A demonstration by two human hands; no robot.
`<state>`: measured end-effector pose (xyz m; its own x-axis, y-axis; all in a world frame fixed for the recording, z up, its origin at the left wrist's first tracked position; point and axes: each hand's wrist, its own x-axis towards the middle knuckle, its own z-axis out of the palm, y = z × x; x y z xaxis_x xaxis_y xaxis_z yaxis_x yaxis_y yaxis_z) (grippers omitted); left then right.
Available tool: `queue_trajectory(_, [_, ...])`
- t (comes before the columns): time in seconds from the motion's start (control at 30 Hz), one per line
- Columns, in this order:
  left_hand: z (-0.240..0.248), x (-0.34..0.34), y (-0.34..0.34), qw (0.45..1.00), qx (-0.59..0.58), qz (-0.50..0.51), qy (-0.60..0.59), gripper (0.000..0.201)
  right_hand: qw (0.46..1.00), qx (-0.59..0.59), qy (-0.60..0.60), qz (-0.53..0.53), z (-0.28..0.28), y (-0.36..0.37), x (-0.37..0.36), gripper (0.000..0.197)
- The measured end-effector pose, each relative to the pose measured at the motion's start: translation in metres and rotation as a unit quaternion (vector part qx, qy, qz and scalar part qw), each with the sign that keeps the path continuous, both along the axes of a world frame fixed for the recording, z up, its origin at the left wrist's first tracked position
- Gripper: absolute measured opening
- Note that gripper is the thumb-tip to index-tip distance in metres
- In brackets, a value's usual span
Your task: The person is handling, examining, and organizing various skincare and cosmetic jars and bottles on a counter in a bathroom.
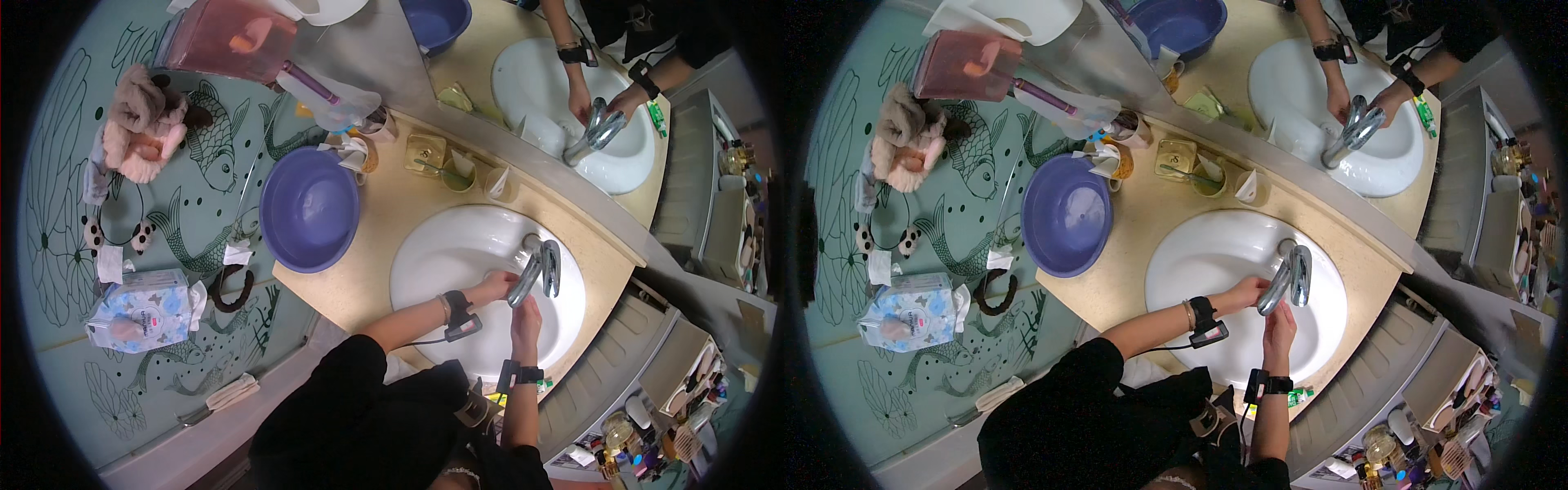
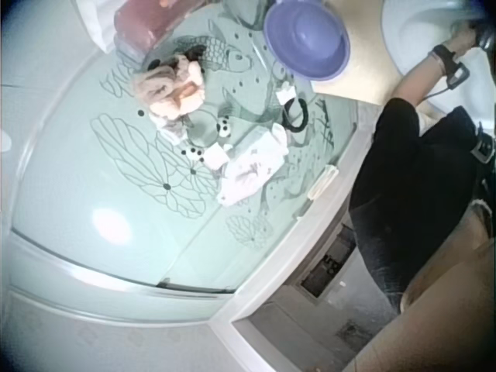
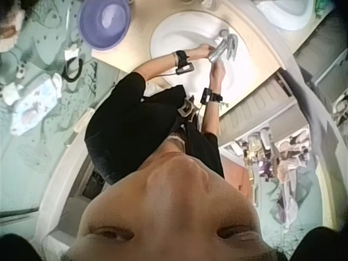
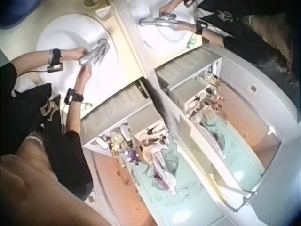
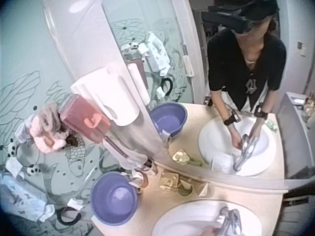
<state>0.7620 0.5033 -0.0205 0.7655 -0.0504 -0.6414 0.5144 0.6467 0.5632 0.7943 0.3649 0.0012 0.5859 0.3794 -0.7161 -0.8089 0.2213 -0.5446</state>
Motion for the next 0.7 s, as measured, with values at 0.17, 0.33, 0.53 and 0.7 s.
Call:
queue_trajectory(0.17, [-0.002,-0.006,0.021,0.999,-0.038,0.036,-0.013,0.023,0.998,0.057,0.003,0.010,-0.009,0.018,-0.003,0.026])
queue_trajectory(0.33, [0.001,-0.008,0.015,0.999,-0.038,0.038,-0.004,0.024,0.999,0.044,0.016,-0.004,-0.005,0.013,-0.007,0.029])
queue_trajectory(0.53, [-0.002,-0.001,-0.012,0.998,-0.049,0.034,0.035,0.024,0.995,0.038,0.057,-0.078,0.034,-0.004,0.001,0.028])
queue_trajectory(0.7, [0.010,-0.005,0.005,0.998,-0.041,0.023,-0.030,0.022,0.990,0.002,-0.005,-0.141,0.056,-0.011,0.014,0.027])
